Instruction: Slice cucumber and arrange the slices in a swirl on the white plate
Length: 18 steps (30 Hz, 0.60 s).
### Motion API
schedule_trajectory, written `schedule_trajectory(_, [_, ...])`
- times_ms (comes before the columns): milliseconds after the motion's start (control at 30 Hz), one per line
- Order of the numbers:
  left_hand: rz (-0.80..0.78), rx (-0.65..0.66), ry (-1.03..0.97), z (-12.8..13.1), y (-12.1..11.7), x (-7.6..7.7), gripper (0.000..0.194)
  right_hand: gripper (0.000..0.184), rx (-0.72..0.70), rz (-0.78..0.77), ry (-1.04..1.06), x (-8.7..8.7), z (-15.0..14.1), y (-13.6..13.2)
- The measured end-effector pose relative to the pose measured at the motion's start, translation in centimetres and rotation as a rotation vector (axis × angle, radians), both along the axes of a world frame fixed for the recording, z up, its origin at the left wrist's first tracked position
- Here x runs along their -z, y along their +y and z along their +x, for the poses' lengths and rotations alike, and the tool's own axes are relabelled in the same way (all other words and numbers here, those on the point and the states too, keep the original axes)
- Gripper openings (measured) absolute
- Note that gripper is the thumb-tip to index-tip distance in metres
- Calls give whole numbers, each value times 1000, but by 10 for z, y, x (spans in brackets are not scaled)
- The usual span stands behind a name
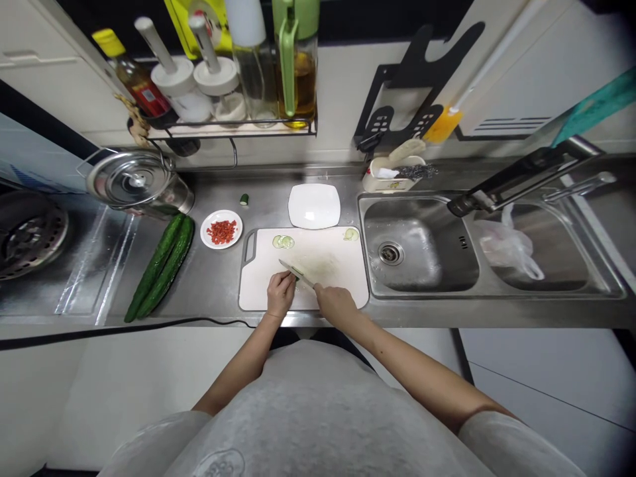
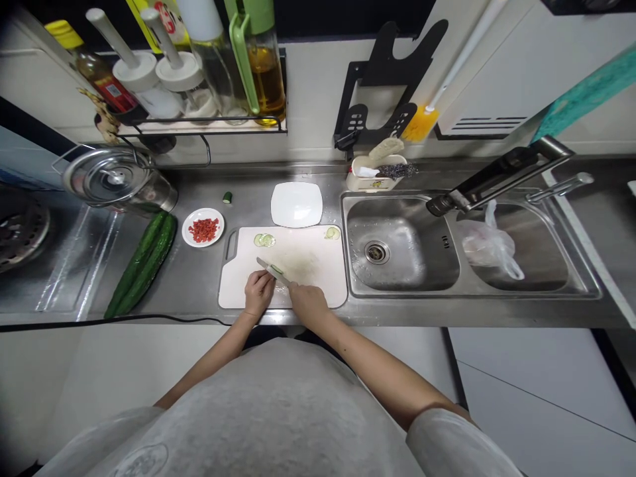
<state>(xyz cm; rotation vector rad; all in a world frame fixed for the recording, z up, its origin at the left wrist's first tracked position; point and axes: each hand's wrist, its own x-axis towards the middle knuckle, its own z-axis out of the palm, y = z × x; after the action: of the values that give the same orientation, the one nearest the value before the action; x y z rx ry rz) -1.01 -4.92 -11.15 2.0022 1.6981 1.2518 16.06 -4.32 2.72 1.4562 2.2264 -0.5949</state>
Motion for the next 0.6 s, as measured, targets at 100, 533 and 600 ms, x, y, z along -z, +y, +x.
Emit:
schedule_trajectory(100, [-12,4,12,0,0,-1,17,25,3,-2,16,0,-2,2])
schedule_trajectory(533, [-9,19,1,1,-1,-4,18,27,-5,-15,42,2,-3,9])
schedule_trajectory(600, [-9,17,-3,1,0,-4,17,27,-6,-22,34,1,-4,10])
